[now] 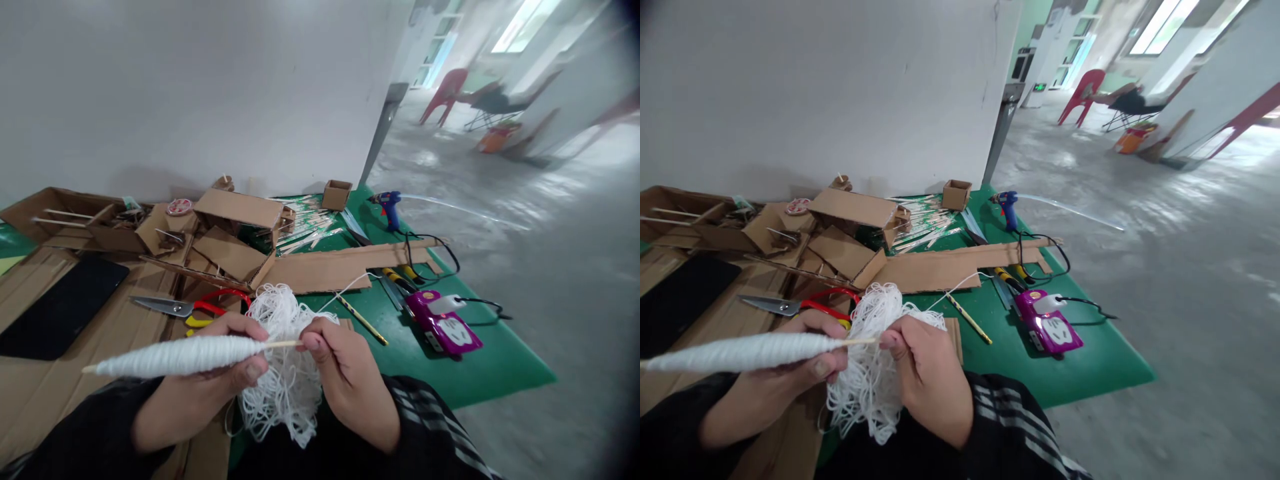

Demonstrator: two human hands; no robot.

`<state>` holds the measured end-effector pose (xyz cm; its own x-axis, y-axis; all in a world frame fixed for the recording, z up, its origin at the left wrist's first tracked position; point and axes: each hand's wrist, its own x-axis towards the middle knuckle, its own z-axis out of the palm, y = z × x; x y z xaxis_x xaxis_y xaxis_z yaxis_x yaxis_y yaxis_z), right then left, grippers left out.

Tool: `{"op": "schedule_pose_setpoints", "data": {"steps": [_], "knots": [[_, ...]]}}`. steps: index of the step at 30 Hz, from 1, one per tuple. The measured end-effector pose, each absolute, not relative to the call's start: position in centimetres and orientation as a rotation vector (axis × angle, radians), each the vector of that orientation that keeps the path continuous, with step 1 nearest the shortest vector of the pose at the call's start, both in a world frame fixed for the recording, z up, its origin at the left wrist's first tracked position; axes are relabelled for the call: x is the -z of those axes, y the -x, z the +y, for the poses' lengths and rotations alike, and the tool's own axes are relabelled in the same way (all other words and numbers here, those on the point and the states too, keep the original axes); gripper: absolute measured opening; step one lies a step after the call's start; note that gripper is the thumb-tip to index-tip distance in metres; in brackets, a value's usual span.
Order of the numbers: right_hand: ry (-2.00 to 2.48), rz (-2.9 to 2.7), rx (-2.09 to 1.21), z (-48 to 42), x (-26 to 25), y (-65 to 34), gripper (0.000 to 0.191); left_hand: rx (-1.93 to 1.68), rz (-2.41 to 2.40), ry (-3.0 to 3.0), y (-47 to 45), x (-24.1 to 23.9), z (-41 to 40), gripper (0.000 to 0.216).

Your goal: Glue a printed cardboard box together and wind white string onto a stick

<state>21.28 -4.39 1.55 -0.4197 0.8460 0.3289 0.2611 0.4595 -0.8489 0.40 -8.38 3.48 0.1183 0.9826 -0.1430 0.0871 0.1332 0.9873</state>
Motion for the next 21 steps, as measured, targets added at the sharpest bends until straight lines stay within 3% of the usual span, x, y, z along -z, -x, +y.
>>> {"op": "schedule_pose_setpoints", "data": {"steps": [7, 11, 17, 21], "knots": [[0.864, -1.898, -0.948, -4.64, -1.9, -21.31, 0.004, -0.975, 1.242, -1.207, -0.35, -3.39, -8.4, 0.028], [0.87, -1.937, -0.967, -4.49, -1.95, -21.28, 0.022, -1.001, 1.234, -1.161, -0.51, -3.41, -8.43, 0.03], [0.864, -1.868, -0.984, -4.62, -1.64, -21.37, 0.005, -0.99, 1.23, -1.149, -0.49, -3.4, -8.49, 0.028], [0.895, -1.903, -0.955, -4.46, -1.52, -21.37, 0.023, -0.974, 1.233, -1.243, -0.32, -3.44, -8.47, 0.027]]}}
